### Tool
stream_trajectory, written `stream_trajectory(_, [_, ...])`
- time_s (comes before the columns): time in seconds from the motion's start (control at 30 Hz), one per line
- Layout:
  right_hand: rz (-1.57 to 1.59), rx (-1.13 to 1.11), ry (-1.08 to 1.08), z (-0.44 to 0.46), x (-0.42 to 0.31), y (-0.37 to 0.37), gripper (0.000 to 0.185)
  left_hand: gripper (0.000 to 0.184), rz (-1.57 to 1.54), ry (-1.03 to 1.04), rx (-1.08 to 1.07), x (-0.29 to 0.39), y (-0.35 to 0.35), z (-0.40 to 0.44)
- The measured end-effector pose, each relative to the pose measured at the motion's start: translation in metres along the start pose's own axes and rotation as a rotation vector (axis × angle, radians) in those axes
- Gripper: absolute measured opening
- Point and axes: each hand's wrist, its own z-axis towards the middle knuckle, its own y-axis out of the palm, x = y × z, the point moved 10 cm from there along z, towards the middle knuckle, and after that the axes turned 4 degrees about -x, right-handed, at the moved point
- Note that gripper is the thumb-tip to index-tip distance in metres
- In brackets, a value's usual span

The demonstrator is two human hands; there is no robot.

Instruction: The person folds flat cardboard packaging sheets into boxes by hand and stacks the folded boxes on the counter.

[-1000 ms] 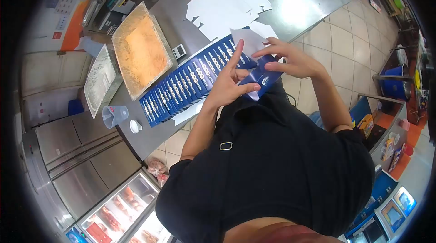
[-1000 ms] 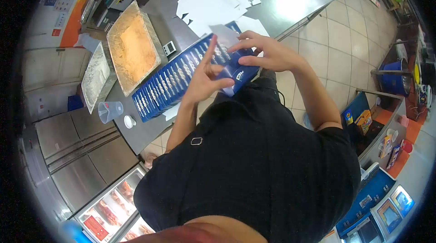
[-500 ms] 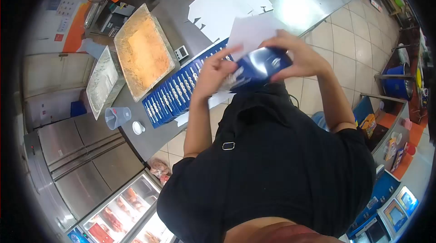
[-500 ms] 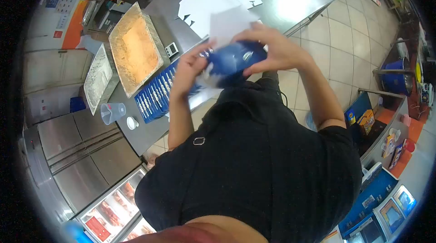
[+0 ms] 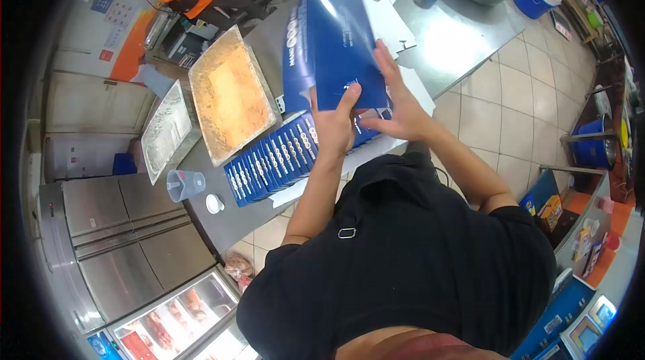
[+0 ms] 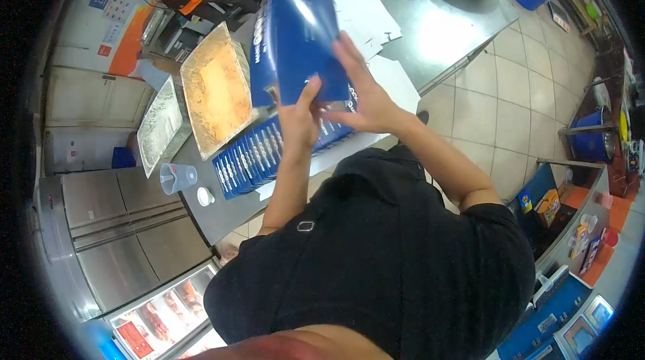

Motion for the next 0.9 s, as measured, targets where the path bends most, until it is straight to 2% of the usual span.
stream_trajectory(0.03, [-0.010, 0.082, -0.003, 0.000, 0.000, -0.002, 0.087, 0.067, -0.005, 0.128, -0.026, 0.004, -0.004, 0.006])
stream_trajectory(0.07, [-0.020, 0.163, -0.006, -0.001, 0.000, -0.005, 0.077, 0.067, 0.001, 0.127, -0.026, 0.004, -0.009, 0.006])
stream_trajectory(0.13, [0.410, -0.015, 0.440, -0.009, 0.051, 0.014, 0.050, 0.067, 0.043, 0.039, 0.114, 0.011, -0.024, 0.004])
stream_trajectory(0.17, [0.435, 0.223, 0.205, -0.002, 0.040, 0.000, 0.029, 0.062, 0.022, 0.071, 0.088, 0.018, -0.027, 0.006])
stream_trajectory(0.2, [0.439, 0.221, 0.204, -0.002, 0.041, -0.004, 0.029, 0.062, 0.025, 0.072, 0.092, 0.021, -0.035, 0.008])
stream_trajectory(0.3, [0.647, -0.093, 0.374, -0.005, 0.036, -0.002, 0.019, 0.056, 0.239, 0.228, -0.089, 0.034, -0.061, 0.019])
stream_trajectory(0.33, [0.651, -0.098, 0.374, -0.004, 0.033, -0.004, 0.019, 0.056, 0.240, 0.228, -0.083, 0.036, -0.063, 0.021])
stream_trajectory(0.4, [0.796, -0.172, 0.318, -0.002, 0.022, 0.002, 0.018, 0.033, 0.071, 0.360, -0.271, 0.050, -0.047, 0.020])
stream_trajectory(0.47, [0.859, -0.164, 0.355, -0.004, 0.027, 0.008, 0.022, 0.035, -0.051, 0.401, -0.287, 0.047, -0.036, 0.021])
stream_trajectory(0.53, [0.933, -0.053, 0.092, 0.002, 0.011, -0.001, 0.028, 0.035, -0.134, 0.442, -0.128, 0.049, -0.037, 0.020])
stream_trajectory(0.57, [0.893, -0.073, -0.063, 0.006, -0.002, -0.003, 0.030, 0.035, -0.162, 0.399, -0.124, 0.041, -0.035, 0.020])
stream_trajectory(0.6, [0.893, -0.072, -0.062, 0.008, -0.006, -0.003, 0.030, 0.035, -0.162, 0.397, -0.124, 0.038, -0.030, 0.016])
stream_trajectory(0.67, [0.383, 0.042, -0.055, 0.008, -0.017, -0.016, 0.031, 0.036, -0.121, 0.287, -0.022, 0.023, -0.031, 0.012])
stream_trajectory(0.7, [0.258, 0.109, -0.016, 0.008, -0.011, -0.017, 0.035, 0.033, 0.082, 0.304, 0.024, 0.026, -0.032, 0.012])
stream_trajectory(0.73, [0.098, 0.155, -0.060, 0.010, -0.014, -0.021, 0.041, 0.033, 0.082, 0.299, 0.022, 0.023, -0.028, 0.009])
stream_trajectory(0.8, [0.022, 0.143, -0.042, 0.010, -0.010, -0.021, 0.044, 0.029, -0.067, 0.137, 0.046, 0.011, -0.017, 0.002])
stream_trajectory(0.9, [-0.122, 0.079, -0.091, 0.015, -0.019, -0.024, 0.044, 0.027, -0.086, 0.081, -0.002, 0.011, -0.017, 0.008])
